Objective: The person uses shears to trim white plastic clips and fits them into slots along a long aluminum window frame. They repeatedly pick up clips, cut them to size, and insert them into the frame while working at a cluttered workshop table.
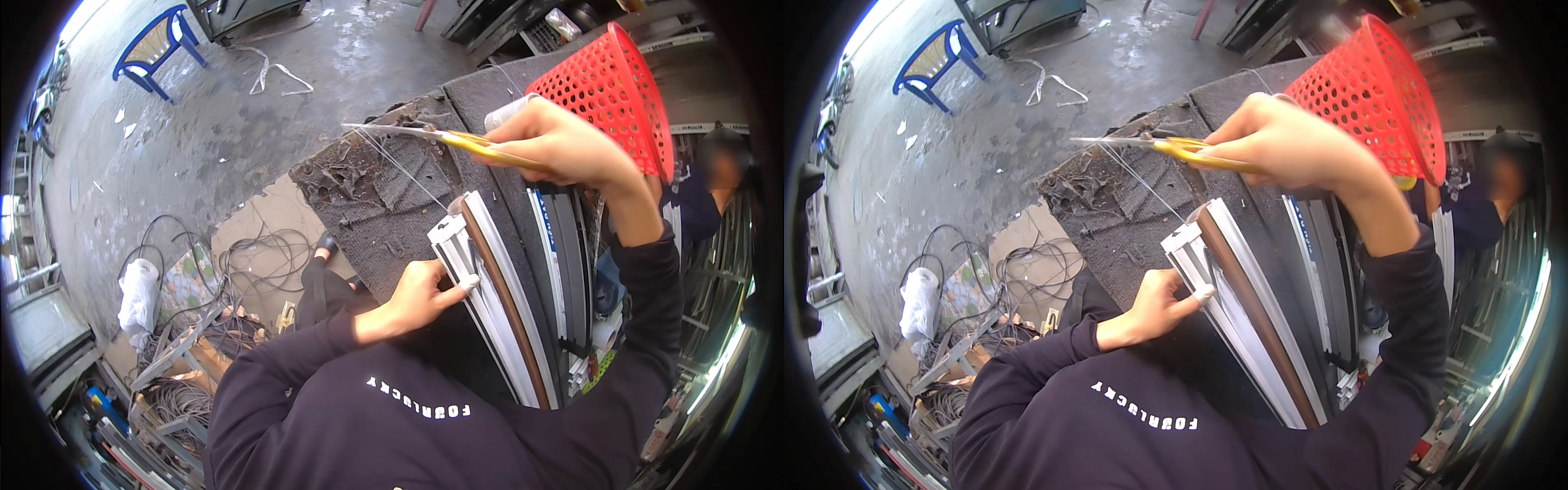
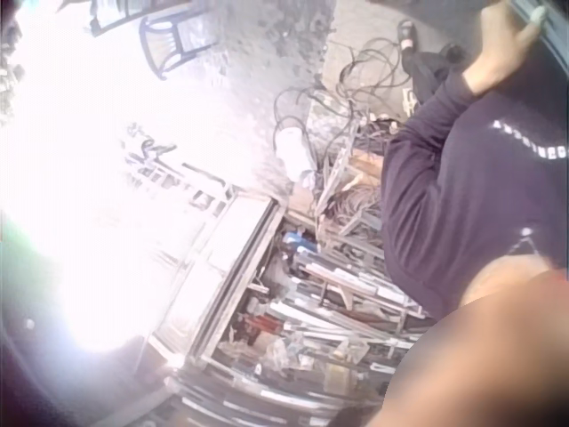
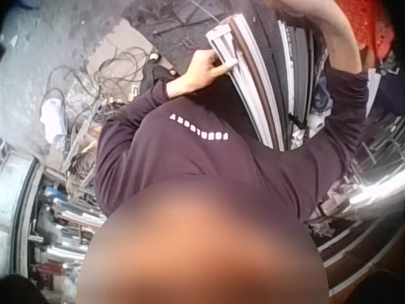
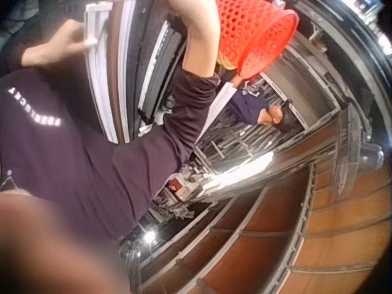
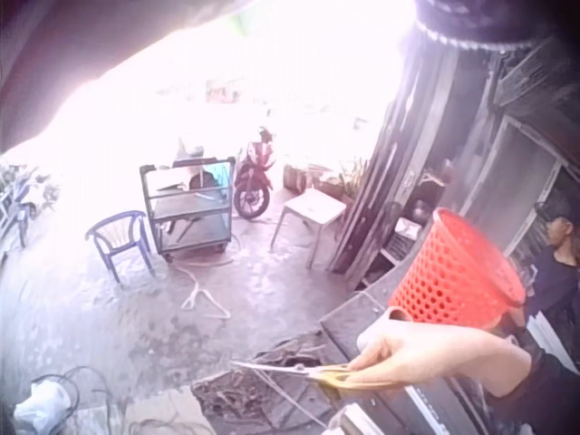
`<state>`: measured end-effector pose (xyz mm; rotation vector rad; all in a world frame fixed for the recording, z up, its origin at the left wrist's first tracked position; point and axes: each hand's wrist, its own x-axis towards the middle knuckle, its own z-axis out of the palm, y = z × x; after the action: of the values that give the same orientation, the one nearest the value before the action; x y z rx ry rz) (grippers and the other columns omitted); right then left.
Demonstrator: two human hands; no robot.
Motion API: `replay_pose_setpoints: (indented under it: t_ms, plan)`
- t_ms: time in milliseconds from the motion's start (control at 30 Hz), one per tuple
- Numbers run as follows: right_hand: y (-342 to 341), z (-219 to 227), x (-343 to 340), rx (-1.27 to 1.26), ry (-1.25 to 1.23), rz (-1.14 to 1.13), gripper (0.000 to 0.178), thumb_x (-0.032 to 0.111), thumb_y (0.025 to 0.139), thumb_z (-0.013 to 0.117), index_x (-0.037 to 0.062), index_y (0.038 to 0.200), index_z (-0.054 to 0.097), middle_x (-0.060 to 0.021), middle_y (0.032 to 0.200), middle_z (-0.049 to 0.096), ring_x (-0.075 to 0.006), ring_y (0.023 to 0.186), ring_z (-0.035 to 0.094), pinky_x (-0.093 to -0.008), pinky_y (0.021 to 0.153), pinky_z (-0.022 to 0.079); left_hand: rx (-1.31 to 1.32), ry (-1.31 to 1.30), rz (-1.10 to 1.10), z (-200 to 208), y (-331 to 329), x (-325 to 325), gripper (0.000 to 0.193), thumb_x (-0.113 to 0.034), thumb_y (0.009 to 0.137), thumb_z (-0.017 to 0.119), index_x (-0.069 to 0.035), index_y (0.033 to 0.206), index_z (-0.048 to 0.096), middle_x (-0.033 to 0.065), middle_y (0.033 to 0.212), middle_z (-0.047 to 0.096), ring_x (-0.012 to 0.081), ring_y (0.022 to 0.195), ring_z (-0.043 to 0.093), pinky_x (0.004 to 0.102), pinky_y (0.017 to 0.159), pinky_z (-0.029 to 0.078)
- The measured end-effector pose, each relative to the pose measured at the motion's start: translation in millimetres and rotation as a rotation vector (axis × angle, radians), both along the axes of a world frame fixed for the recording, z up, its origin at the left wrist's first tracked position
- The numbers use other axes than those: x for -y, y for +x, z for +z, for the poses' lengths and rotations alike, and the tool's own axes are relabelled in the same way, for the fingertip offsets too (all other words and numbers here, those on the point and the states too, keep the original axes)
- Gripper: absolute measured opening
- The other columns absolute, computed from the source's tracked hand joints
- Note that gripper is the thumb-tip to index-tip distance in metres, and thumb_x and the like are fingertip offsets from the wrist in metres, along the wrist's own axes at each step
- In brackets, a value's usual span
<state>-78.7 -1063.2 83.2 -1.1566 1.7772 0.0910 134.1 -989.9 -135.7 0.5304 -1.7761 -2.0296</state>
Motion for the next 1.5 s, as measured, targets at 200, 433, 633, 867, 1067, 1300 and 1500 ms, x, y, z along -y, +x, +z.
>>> replay_pose_setpoints:
  t_ms: [200, 433, 633, 867, 1067, 1300, 1500]
  plan:
    - [-9, -3, -4, -0.094, 0.054, 0.146, 0.044, 0.037, 0.087, 0.071, -0.002, 0.067, 0.068, -0.0036, 0.052, 0.051, -0.0131, 0.049, 0.044, -0.0345, 0.05, 0.037, 0.003, -0.033, -0.025, 1, 0, -1, 0.025, -0.022, 0.09, 0.073, 0.002, 0.096, 0.074, 0.0134, 0.073, 0.073, 0.0176, 0.064, 0.07, 0.0324, 0.061, 0.053]
    - [-26, 3, -11, 0.028, -0.094, 0.11, 0.037, 0.033, 0.093, 0.072, -0.0032, 0.099, 0.076, 0.0031, 0.053, 0.049, -0.0048, 0.047, 0.042, -0.0255, 0.044, 0.033, 0.009, 0.013, -0.041, 0, 0, -3, 0.026, -0.023, 0.094, 0.07, 0.003, 0.089, 0.073, 0.0086, 0.069, 0.072, 0.014, 0.055, 0.066, 0.0276, 0.053, 0.049]
    - [-27, 6, -89, 0.217, -0.521, -0.308, 0.032, 0.023, 0.096, 0.07, -0.0032, 0.114, 0.073, 0.0026, 0.064, 0.056, 0.0023, 0.053, 0.042, -0.0188, 0.045, 0.031, 0.34, -0.102, -0.262, 26, 2, 22, 0.034, -0.024, 0.098, 0.064, 0.0, 0.075, 0.07, 0.0068, 0.059, 0.068, 0.0147, 0.054, 0.067, 0.0295, 0.052, 0.051]
    - [12, -55, -213, -0.188, -0.551, -0.795, 0.037, 0.016, 0.092, 0.074, -0.0039, 0.123, 0.068, -0.0102, 0.087, 0.071, -0.0056, 0.078, 0.058, -0.0278, 0.069, 0.049, 0.228, -0.561, -0.148, 50, 10, 97, 0.026, -0.02, 0.096, 0.061, 0.0, 0.081, 0.066, 0.0104, 0.068, 0.066, 0.0228, 0.063, 0.067, 0.0328, 0.063, 0.051]
    - [28, -168, -238, -0.663, -0.947, -0.7, 0.032, 0.019, 0.087, 0.073, 0.0001, 0.113, 0.07, -0.017, 0.106, 0.071, -0.0327, 0.092, 0.069, -0.0403, 0.08, 0.054, -0.062, -0.379, -0.209, 40, -41, 99, 0.046, -0.035, 0.104, 0.048, 0.001, 0.128, 0.062, 0.0136, 0.124, 0.066, 0.0239, 0.118, 0.061, 0.037, 0.104, 0.044]
    - [69, -207, -236, -1.025, -1.075, -0.873, 0.013, 0.019, 0.088, 0.068, 0.0067, 0.086, 0.069, -0.007, 0.086, 0.064, -0.0243, 0.093, 0.059, -0.0407, 0.09, 0.043, -0.097, -0.291, -0.513, 16, -85, 116, 0.056, -0.045, 0.11, 0.034, 0.001, 0.13, 0.058, 0.0141, 0.137, 0.057, 0.0262, 0.131, 0.05, 0.0421, 0.114, 0.033]
    - [97, -220, -255, -0.82, -1.103, -1.123, 0.028, 0.026, 0.091, 0.069, 0.0037, 0.075, 0.064, -0.0091, 0.082, 0.059, -0.0283, 0.088, 0.058, -0.042, 0.081, 0.049, -0.085, -0.312, -0.516, -3, -110, 111, 0.042, -0.034, 0.109, 0.037, 0.0, 0.1, 0.061, 0.0119, 0.113, 0.062, 0.0229, 0.112, 0.055, 0.0381, 0.106, 0.036]
